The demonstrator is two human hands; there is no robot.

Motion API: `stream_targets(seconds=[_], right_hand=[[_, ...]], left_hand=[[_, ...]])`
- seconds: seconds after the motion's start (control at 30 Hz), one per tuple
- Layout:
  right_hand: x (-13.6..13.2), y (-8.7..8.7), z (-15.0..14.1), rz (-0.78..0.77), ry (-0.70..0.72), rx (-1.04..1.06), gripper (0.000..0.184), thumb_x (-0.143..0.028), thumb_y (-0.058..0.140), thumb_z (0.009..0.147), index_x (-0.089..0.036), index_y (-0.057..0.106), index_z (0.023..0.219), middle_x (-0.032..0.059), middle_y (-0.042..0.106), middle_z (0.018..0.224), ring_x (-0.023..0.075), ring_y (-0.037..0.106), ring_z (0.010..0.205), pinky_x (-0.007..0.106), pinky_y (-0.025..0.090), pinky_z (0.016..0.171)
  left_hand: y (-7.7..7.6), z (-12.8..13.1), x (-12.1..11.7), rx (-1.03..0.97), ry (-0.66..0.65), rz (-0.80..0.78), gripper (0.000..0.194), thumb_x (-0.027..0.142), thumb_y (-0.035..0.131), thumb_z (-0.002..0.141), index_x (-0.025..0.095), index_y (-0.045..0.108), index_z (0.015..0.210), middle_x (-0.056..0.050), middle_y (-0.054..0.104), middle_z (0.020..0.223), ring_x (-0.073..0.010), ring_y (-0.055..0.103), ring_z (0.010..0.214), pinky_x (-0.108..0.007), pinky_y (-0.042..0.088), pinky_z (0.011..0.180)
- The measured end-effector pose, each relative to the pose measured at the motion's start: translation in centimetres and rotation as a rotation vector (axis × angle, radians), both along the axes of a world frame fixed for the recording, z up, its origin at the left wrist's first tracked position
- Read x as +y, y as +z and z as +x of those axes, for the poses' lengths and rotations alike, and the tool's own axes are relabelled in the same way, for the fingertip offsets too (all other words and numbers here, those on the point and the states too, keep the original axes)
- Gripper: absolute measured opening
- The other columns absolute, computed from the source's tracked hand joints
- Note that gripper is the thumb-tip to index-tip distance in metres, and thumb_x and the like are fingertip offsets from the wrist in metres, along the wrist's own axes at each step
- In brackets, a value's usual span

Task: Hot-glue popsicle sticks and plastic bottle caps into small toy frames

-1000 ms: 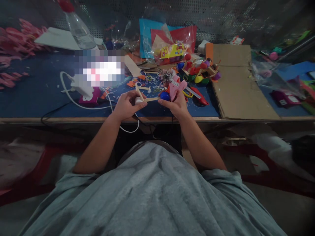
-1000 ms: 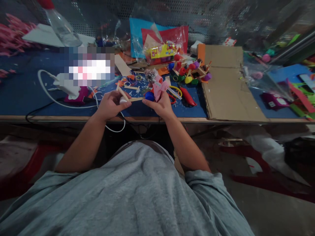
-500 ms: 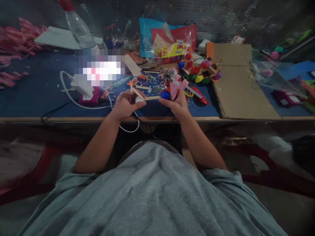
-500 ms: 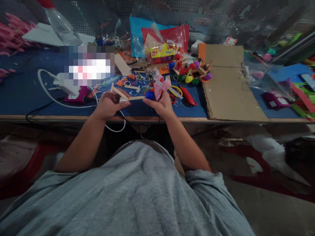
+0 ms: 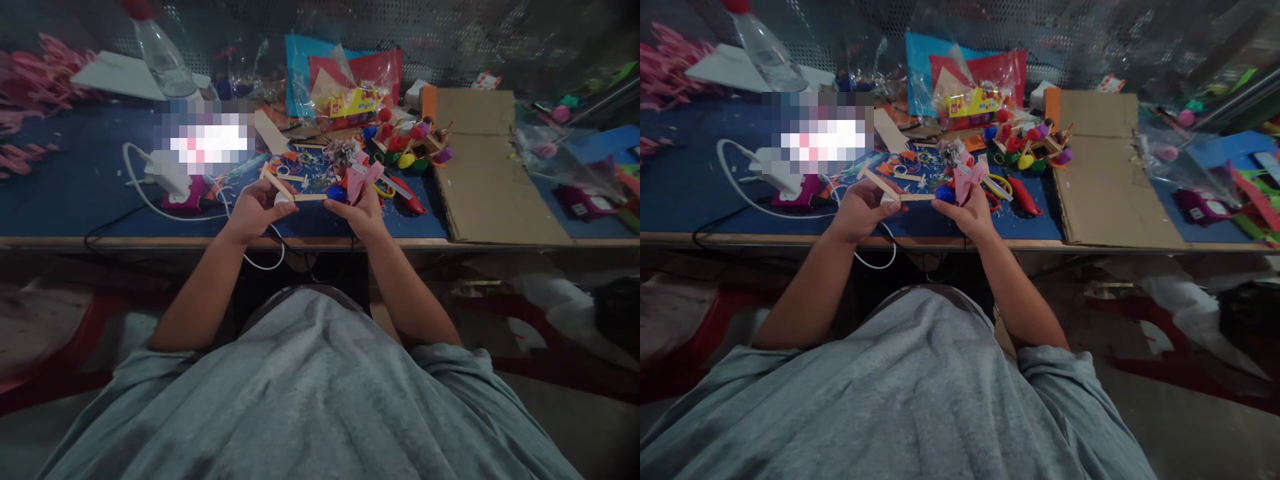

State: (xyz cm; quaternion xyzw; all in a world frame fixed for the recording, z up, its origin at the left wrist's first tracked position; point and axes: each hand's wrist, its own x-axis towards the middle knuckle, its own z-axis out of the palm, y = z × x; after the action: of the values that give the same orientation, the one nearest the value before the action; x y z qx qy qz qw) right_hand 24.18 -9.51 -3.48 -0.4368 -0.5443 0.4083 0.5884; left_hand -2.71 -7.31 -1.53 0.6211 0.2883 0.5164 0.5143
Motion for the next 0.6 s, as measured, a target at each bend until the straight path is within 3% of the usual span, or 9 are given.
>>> stream_targets(seconds=[0.2,0.3,0.43,0.6], right_hand=[[0.0,0.0,-0.4,-0.07,0.042,0.102,0.099,-0.08,0.113,0.056,-0.03,0.074,0.132,0.0026,0.083,0.101,0.0277,0.083,0.083,0.052,0.077,0.087],[-0.3,0.3,-0.5,-0.093,0.054,0.096,0.093,-0.082,0.11,0.061,-0.03,0.073,0.129,0.0001,0.08,0.086,0.0287,0.083,0.078,0.049,0.075,0.08],[-0.4,0.6,-0.5,-0.106,0.042,0.108,0.092,-0.082,0.109,0.062,-0.031,0.072,0.128,-0.0007,0.078,0.085,0.0268,0.082,0.076,0.041,0.067,0.067],[-0.4,1.1,-0.6,-0.13,0.058,0.182,0.091,-0.077,0.111,0.059,-0.03,0.072,0.127,-0.0035,0.077,0.081,0.0228,0.08,0.072,0.036,0.063,0.063]], left_hand=[[0.9,-0.2,-0.8,-0.089,-0.119,-0.116,0.055,0.051,0.12,0.069,0.021,0.089,0.103,-0.003,0.09,0.098,-0.0177,0.089,0.081,-0.027,0.077,0.083],[1.4,-0.1,-1.3,-0.096,-0.152,-0.167,0.059,0.052,0.12,0.067,0.021,0.088,0.105,-0.003,0.089,0.096,-0.0183,0.088,0.08,-0.03,0.078,0.084],[2.2,0.0,-1.7,-0.123,-0.156,-0.214,0.061,0.053,0.121,0.065,0.019,0.088,0.103,-0.005,0.089,0.1,-0.0204,0.089,0.083,-0.034,0.078,0.086],[2.7,-0.1,-2.2,-0.192,-0.17,-0.27,0.057,0.048,0.122,0.064,0.02,0.089,0.101,-0.003,0.09,0.104,-0.0182,0.089,0.081,-0.031,0.078,0.083]])
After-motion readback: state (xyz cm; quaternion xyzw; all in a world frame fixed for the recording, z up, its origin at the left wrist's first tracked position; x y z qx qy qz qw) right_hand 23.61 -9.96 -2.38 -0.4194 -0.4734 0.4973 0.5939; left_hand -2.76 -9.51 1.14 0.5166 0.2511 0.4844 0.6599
